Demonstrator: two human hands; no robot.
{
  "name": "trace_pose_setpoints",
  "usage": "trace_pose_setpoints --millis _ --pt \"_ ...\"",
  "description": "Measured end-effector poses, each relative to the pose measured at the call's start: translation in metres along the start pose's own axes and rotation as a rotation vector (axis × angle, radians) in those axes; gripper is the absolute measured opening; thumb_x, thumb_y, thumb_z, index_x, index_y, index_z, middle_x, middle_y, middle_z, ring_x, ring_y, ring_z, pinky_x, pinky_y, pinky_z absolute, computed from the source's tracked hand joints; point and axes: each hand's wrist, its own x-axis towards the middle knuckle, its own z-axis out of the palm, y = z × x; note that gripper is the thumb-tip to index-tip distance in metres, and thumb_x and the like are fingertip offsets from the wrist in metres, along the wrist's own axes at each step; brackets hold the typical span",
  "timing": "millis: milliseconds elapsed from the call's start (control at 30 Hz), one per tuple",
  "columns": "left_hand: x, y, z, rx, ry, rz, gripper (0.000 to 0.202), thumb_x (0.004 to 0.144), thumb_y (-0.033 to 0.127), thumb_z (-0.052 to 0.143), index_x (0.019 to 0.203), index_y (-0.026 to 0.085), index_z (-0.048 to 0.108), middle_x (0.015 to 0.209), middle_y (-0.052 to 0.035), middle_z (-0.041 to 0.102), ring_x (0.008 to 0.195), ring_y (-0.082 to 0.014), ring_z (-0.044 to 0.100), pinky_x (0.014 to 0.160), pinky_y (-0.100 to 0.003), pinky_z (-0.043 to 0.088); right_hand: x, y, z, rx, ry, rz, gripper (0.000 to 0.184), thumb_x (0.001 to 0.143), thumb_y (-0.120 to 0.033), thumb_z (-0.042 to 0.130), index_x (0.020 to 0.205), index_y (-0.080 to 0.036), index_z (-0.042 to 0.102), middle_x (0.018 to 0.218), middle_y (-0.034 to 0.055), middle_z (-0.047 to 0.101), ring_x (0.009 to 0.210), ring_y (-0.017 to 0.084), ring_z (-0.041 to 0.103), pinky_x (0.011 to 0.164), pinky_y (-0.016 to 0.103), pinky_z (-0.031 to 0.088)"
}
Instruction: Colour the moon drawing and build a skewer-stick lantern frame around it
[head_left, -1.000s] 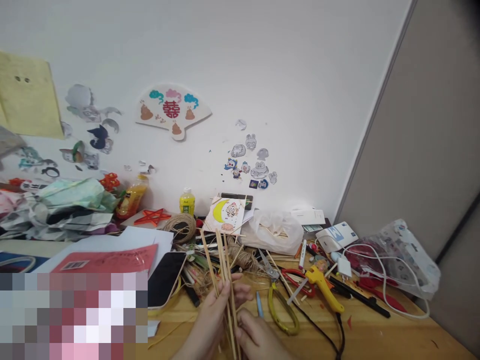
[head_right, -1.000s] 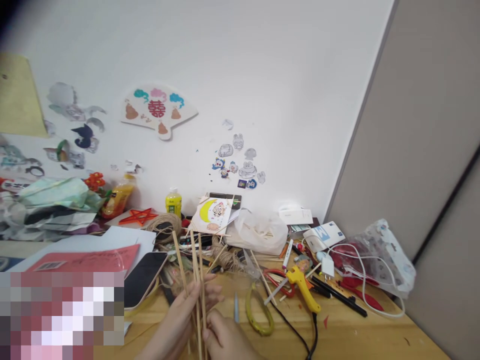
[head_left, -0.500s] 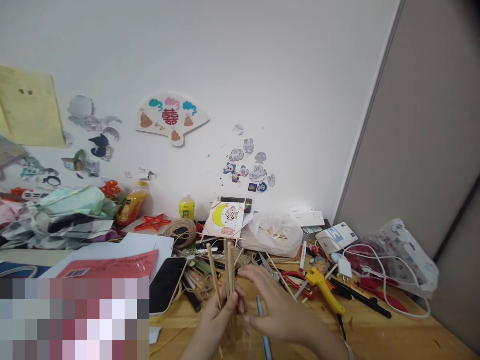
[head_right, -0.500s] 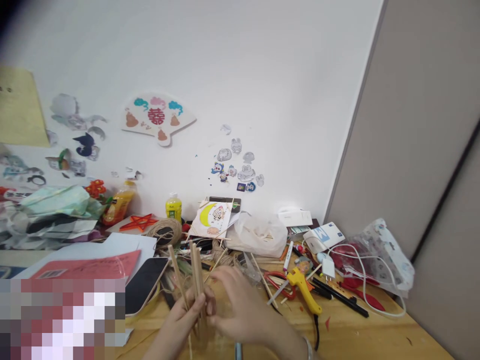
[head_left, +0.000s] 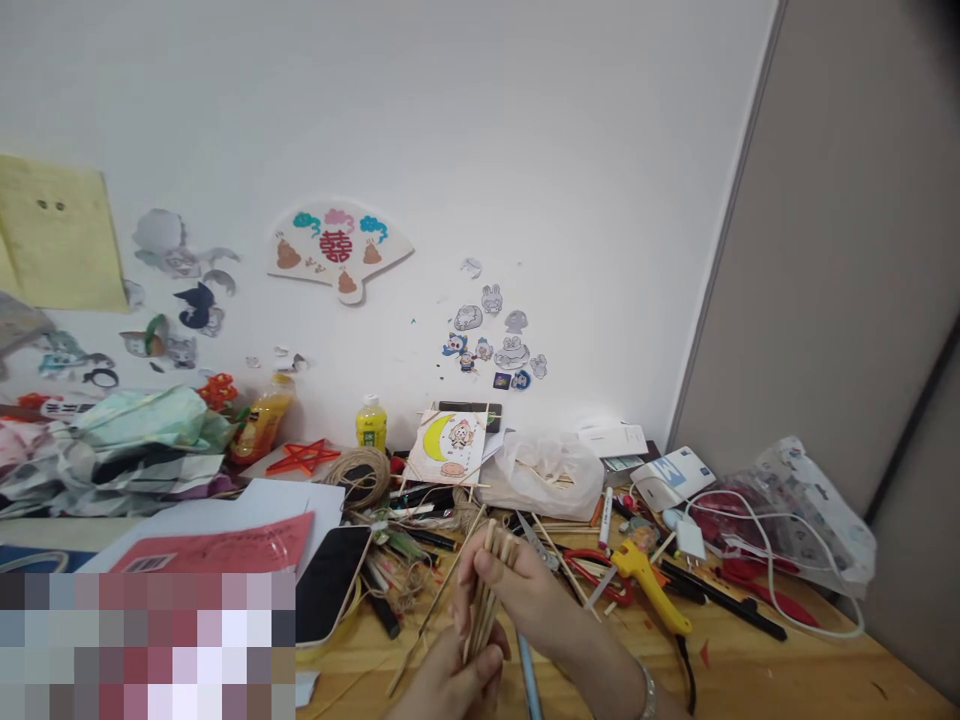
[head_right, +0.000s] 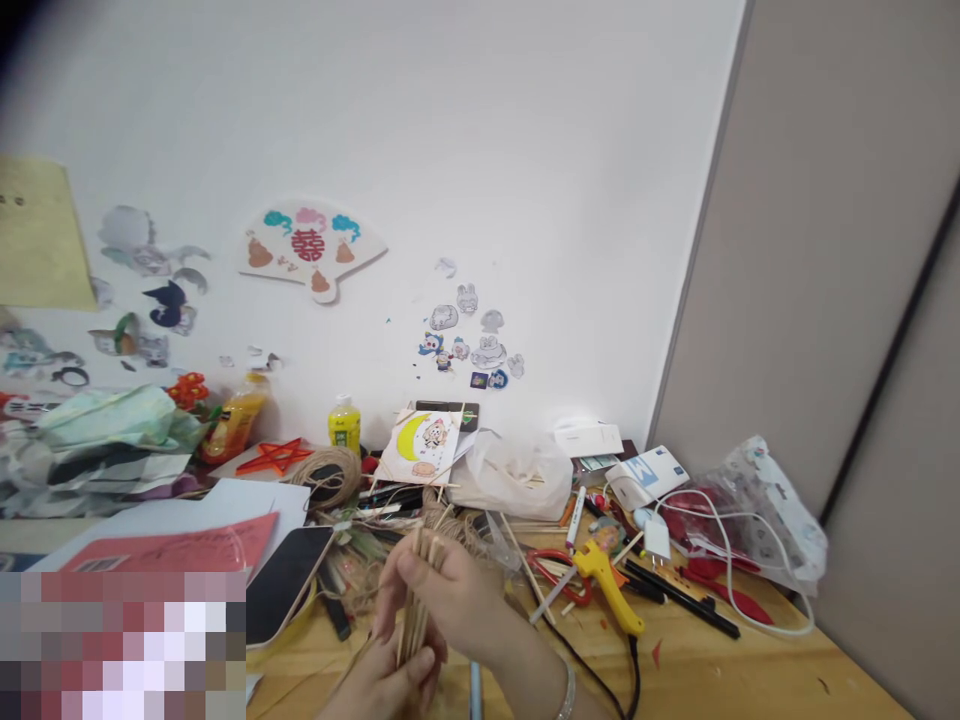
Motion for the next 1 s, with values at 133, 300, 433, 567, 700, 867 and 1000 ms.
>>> trace_pose_setpoints --millis 133,300,433,567,700,867,1000 --pt "0.005 -0.011 -0.004 0.085 -0.109 0.051 0.059 0.059 0.076 0.064 0.065 0.018 0.055 0.046 0.0033 0.048 0.04 -0.01 0.041 0.043 -0.023 0.028 0.002 -0.011 -0.012 0.044 0.147 -0.096 0.035 0.086 -0.054 0.057 0.082 -0.019 0.056 0.054 -0.0033 0.058 0.049 0.011 0.054 0.054 0.025 0.046" --pt "0.002 -0.008 -0.003 0.116 -0.104 -0.022 0.057 0.066 0.075 0.059 0.067 0.018 0.054 0.043 0.0079 0.042 0.035 -0.0054 0.027 0.038 -0.02 0.018 0.008 -0.029 -0.028 0.194 0.382 -0.133 0.03 0.079 -0.047 0.069 0.083 -0.02 0.057 0.057 -0.0061 0.055 0.047 0.008 0.045 0.054 0.023 0.045" --pt "-0.003 0.001 0.002 0.086 -0.171 -0.096 0.057 0.064 0.075 0.061 0.069 0.018 0.055 0.039 0.0107 0.036 0.032 -0.0039 0.021 0.036 -0.019 0.012 0.012 -0.029 -0.041 0.399 0.485 -0.109 0.036 0.079 -0.056 0.062 0.076 -0.02 0.056 0.046 -0.0106 0.039 0.038 0.006 0.027 0.046 0.02 0.038" --pt "-0.001 0.003 0.001 0.048 -0.139 -0.106 0.06 0.056 0.074 0.067 0.073 0.017 0.057 0.039 0.0116 0.039 0.029 -0.0024 0.02 0.032 -0.019 0.01 0.012 -0.028 -0.053 0.56 0.555 -0.087 0.044 0.083 -0.059 0.048 0.064 -0.02 0.054 0.039 -0.0113 0.024 0.036 0.007 0.017 0.041 0.02 0.031" --pt "0.0 0.01 -0.001 0.001 -0.094 -0.103 0.055 0.061 0.069 0.069 0.063 0.016 0.052 0.046 0.006 0.053 0.027 0.0007 0.025 0.031 -0.016 0.011 0.01 -0.031 -0.062 0.601 0.57 -0.107 0.031 0.08 -0.037 0.05 0.054 -0.02 0.048 0.04 -0.0107 0.022 0.037 0.007 0.014 0.043 0.019 0.029" --pt "-0.003 0.016 0.001 -0.278 0.073 -0.114 0.05 0.064 0.062 0.073 0.066 0.015 0.054 0.05 0.0028 0.059 0.029 -0.0007 0.036 0.031 -0.012 0.024 0.008 -0.034 -0.067 0.653 0.606 -0.164 0.027 0.075 -0.029 0.047 0.05 -0.02 0.043 0.039 -0.0099 0.021 0.037 0.008 0.015 0.042 0.019 0.028" --pt "-0.002 0.017 -0.002 -0.471 0.133 -0.187 0.039 0.086 0.054 0.054 0.087 0.015 0.06 0.06 -0.0037 0.066 0.044 -0.0119 0.059 0.036 -0.017 0.042 0.009 -0.028 -0.065 0.653 0.608 -0.173 0.029 0.076 -0.03 0.046 0.049 -0.02 0.04 0.039 -0.01 0.02 0.036 0.008 0.016 0.041 0.02 0.028"
